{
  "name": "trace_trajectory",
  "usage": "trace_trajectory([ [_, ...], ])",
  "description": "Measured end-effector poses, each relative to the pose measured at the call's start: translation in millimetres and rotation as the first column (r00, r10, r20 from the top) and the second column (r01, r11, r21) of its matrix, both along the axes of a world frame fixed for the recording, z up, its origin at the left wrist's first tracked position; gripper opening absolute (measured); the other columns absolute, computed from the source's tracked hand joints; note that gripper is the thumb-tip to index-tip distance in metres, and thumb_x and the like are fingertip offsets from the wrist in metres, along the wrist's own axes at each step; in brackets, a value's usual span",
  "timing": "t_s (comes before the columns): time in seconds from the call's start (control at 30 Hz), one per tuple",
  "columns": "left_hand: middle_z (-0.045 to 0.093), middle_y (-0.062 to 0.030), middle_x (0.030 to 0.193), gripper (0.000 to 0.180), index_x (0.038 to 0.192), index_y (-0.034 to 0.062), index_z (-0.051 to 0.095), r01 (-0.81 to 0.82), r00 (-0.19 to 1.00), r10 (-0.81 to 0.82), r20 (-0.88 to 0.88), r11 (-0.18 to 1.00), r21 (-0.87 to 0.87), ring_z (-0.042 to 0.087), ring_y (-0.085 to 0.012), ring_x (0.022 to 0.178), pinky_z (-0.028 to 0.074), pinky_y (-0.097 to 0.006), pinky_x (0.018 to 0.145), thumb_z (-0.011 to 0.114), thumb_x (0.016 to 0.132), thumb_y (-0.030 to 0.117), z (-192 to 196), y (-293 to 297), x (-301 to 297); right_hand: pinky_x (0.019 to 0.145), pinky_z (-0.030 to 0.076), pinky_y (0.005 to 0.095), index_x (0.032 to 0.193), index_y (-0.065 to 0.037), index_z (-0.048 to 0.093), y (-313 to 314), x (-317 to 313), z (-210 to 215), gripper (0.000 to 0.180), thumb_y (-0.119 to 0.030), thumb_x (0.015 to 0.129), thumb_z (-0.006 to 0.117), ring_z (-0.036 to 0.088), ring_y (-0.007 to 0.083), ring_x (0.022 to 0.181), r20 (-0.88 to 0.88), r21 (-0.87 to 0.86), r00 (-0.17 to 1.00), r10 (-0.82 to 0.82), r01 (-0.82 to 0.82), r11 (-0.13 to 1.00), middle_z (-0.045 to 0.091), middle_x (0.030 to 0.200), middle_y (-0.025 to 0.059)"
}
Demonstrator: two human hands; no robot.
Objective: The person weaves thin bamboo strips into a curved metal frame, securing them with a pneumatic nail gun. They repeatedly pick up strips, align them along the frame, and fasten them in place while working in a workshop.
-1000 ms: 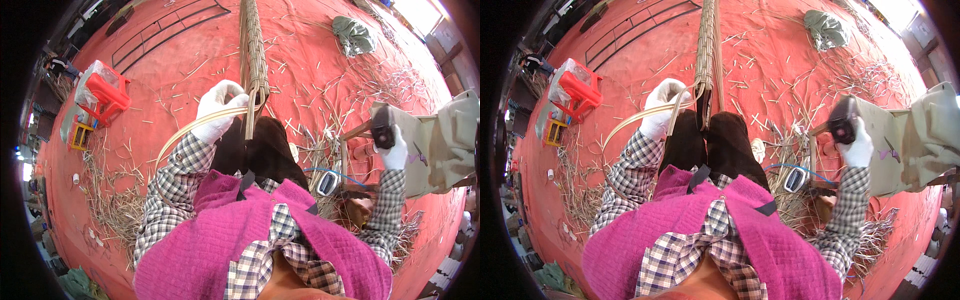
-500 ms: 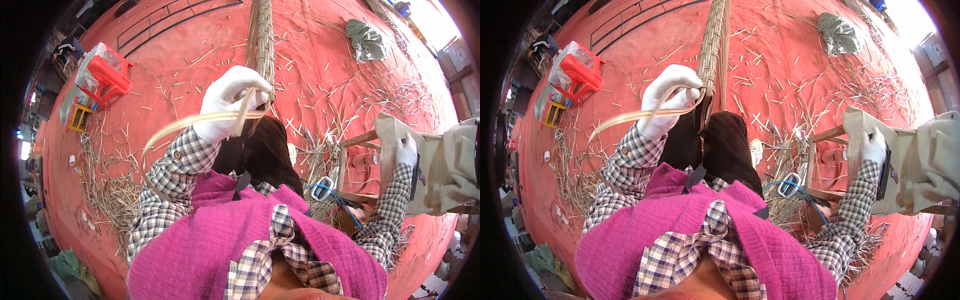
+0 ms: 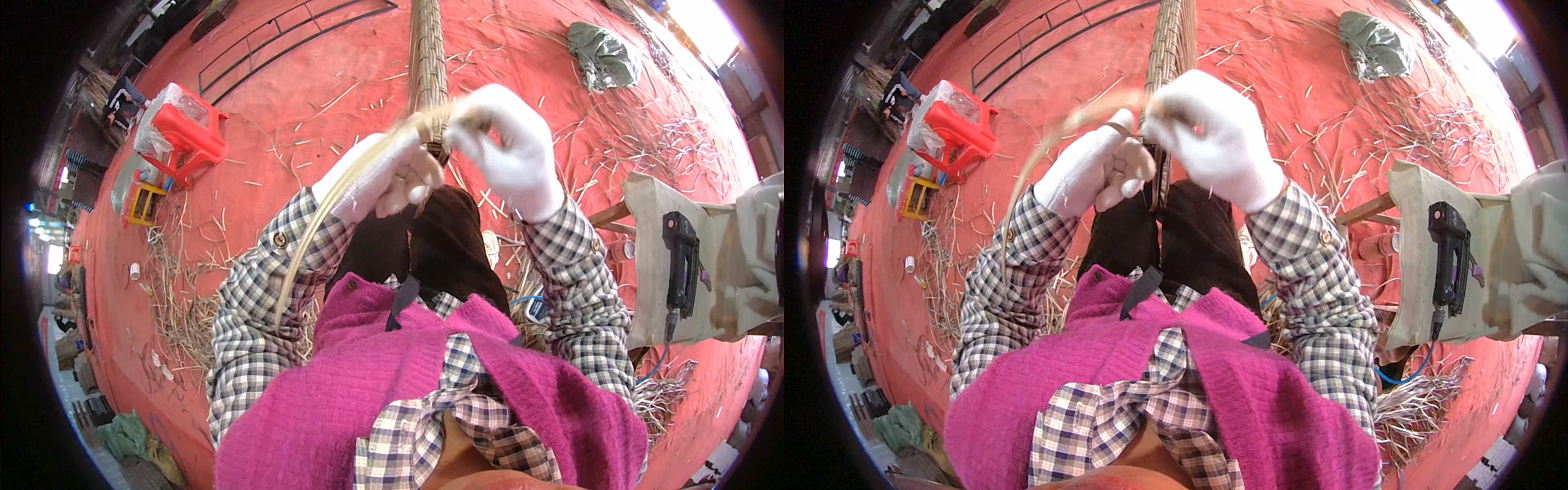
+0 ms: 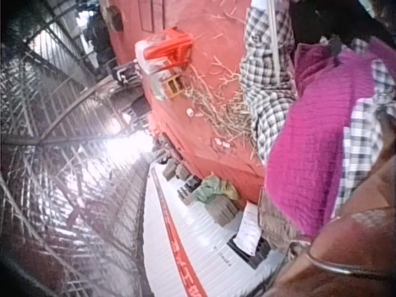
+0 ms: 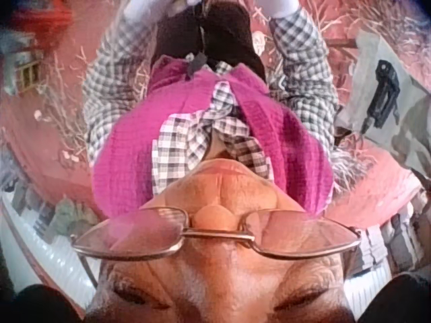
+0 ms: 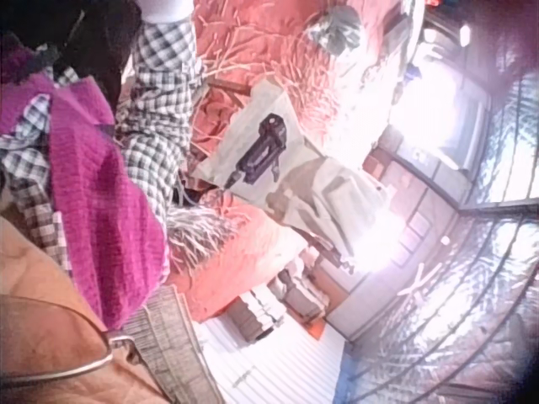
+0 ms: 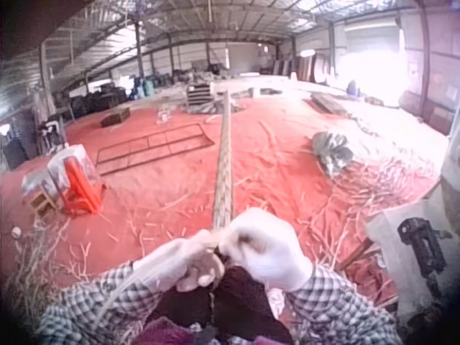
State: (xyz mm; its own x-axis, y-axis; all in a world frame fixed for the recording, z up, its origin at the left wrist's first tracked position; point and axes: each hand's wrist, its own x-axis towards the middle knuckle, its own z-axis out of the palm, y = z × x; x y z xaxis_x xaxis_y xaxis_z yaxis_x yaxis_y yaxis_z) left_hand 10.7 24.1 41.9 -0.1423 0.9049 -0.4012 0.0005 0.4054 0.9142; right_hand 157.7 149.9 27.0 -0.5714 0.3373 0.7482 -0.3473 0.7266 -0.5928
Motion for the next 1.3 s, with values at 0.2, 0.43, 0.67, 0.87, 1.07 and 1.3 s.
trace_trajectory([
  [0.2, 0.061, -0.0011, 0.071, 0.022, 0.084, 0.0034, 0.064, -0.025, 0.995, 0.032, -0.093, 0.997, 0.073, 0.056, -0.0097, 0.061, 0.045, -0.021, 0.056, 0.053, 0.087, 0.022, -0.6, -13.8, 23.7, 0.062, 0.042, 0.0220, 0.091, -0.002, 0.060, 23.1, -35.1, -11.0, 0.020, -0.022, 0.090, 0.058, 0.049, 0.0066, 0.067, 0.168, -0.792, 0.984, 0.066, 0.095, 0.603, 0.056, 0.080, -0.0018],
  [0.43, 0.060, -0.0032, 0.099, 0.025, 0.112, 0.0003, 0.056, -0.283, 0.931, 0.360, -0.062, 0.816, 0.504, 0.056, -0.0122, 0.087, 0.045, -0.027, 0.084, 0.054, 0.090, 0.013, -18.9, -28.6, 5.5, 0.073, 0.049, 0.0248, 0.096, -0.001, 0.061, -10.3, -6.5, -25.2, 0.019, -0.014, 0.084, 0.066, 0.060, 0.0087, 0.079, 0.297, -0.661, 0.947, 0.126, 0.108, 0.743, 0.065, 0.085, 0.0038],
  [0.67, 0.064, -0.0050, 0.088, 0.024, 0.101, -0.0021, 0.058, -0.260, 0.915, 0.379, -0.139, 0.816, 0.516, 0.060, -0.0090, 0.079, 0.049, -0.023, 0.070, 0.068, 0.082, 0.008, -35.7, -0.2, 4.7, 0.068, 0.052, 0.0273, 0.093, 0.000, 0.062, -36.7, -2.5, -24.8, 0.024, -0.011, 0.075, 0.073, 0.064, 0.0133, 0.075, 0.356, -0.541, 0.928, -0.111, 0.302, 0.785, 0.066, 0.081, 0.0085],
  [0.87, 0.063, -0.0042, 0.086, 0.020, 0.097, -0.0016, 0.058, -0.246, 0.886, 0.417, -0.204, 0.793, 0.557, 0.060, -0.0098, 0.077, 0.049, -0.023, 0.072, 0.069, 0.082, 0.005, -35.6, -6.5, 7.3, 0.069, 0.051, 0.0275, 0.092, -0.001, 0.061, -38.0, -5.0, -35.0, 0.024, -0.009, 0.072, 0.073, 0.063, 0.0133, 0.074, 0.221, -0.652, 0.972, -0.074, 0.204, 0.730, 0.064, 0.081, 0.0063],
  [1.07, 0.063, -0.0030, 0.081, 0.021, 0.093, -0.0009, 0.060, -0.211, 0.900, 0.379, -0.217, 0.812, 0.544, 0.059, -0.0074, 0.073, 0.048, -0.022, 0.067, 0.072, 0.080, 0.009, -34.4, 3.8, 3.5, 0.071, 0.050, 0.0277, 0.093, -0.002, 0.062, -30.0, -5.0, -40.3, 0.026, -0.010, 0.071, 0.073, 0.062, 0.0144, 0.076, 0.275, -0.618, 0.958, -0.077, 0.238, 0.749, 0.063, 0.082, 0.0061],
  [1.3, 0.062, -0.0035, 0.086, 0.018, 0.097, -0.0015, 0.058, -0.210, 0.943, 0.307, -0.132, 0.852, 0.480, 0.060, -0.0085, 0.076, 0.049, -0.021, 0.069, 0.068, 0.082, 0.001, -26.9, -4.2, 1.2, 0.071, 0.050, 0.0296, 0.095, -0.001, 0.060, -36.2, -3.1, -32.5, 0.029, -0.010, 0.070, 0.073, 0.061, 0.0180, 0.077, 0.285, -0.561, 0.954, -0.098, 0.248, 0.790, 0.061, 0.084, 0.0086],
])
